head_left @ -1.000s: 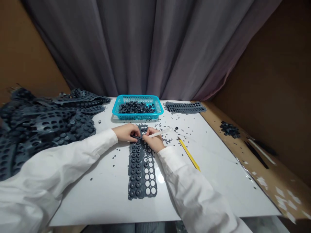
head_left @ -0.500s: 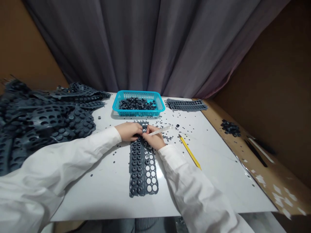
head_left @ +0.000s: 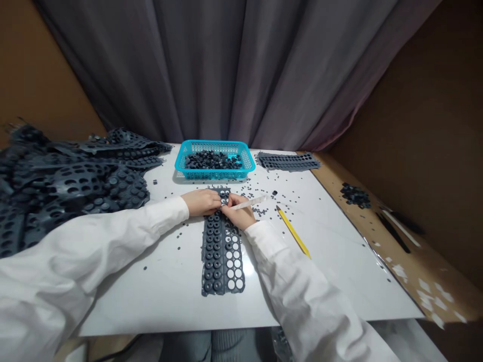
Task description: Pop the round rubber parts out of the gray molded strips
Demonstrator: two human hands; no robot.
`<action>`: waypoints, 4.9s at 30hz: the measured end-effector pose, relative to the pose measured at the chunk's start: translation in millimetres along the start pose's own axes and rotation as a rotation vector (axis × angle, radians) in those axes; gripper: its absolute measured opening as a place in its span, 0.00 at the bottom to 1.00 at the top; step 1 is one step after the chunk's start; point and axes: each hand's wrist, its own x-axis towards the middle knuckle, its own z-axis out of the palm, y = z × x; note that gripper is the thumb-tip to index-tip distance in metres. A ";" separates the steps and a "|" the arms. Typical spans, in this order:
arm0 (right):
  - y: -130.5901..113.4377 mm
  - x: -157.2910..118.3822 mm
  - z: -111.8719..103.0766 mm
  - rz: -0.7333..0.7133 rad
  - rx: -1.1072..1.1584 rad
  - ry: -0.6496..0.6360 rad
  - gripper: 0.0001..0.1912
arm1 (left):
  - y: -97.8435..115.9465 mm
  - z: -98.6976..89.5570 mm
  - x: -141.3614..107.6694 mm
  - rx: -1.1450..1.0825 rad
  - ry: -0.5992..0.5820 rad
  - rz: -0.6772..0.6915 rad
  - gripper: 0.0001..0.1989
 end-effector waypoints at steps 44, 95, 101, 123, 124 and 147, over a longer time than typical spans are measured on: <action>-1.3 -10.2 -1.5 0.041 0.041 -0.004 0.11 | 20.9 -8.6 -16.9 -0.398 0.012 -0.418 0.12; -10.9 -21.2 -3.1 0.094 0.025 0.005 0.12 | 30.5 -7.3 -5.3 -0.480 -0.016 -0.324 0.07; -10.3 -22.2 -2.3 0.135 0.007 0.012 0.13 | 21.9 -14.0 9.5 -0.360 -0.162 -0.210 0.06; -6.4 -19.8 -0.8 0.143 0.000 0.024 0.12 | 39.5 14.6 -24.6 -0.651 0.305 -0.857 0.12; -6.2 -20.0 -0.4 0.145 0.000 0.024 0.11 | 41.8 16.3 -25.8 -0.653 0.326 -0.878 0.13; -12.3 -21.6 -0.2 0.133 -0.022 -0.004 0.11 | 45.4 0.4 -12.1 -0.288 0.002 -0.400 0.06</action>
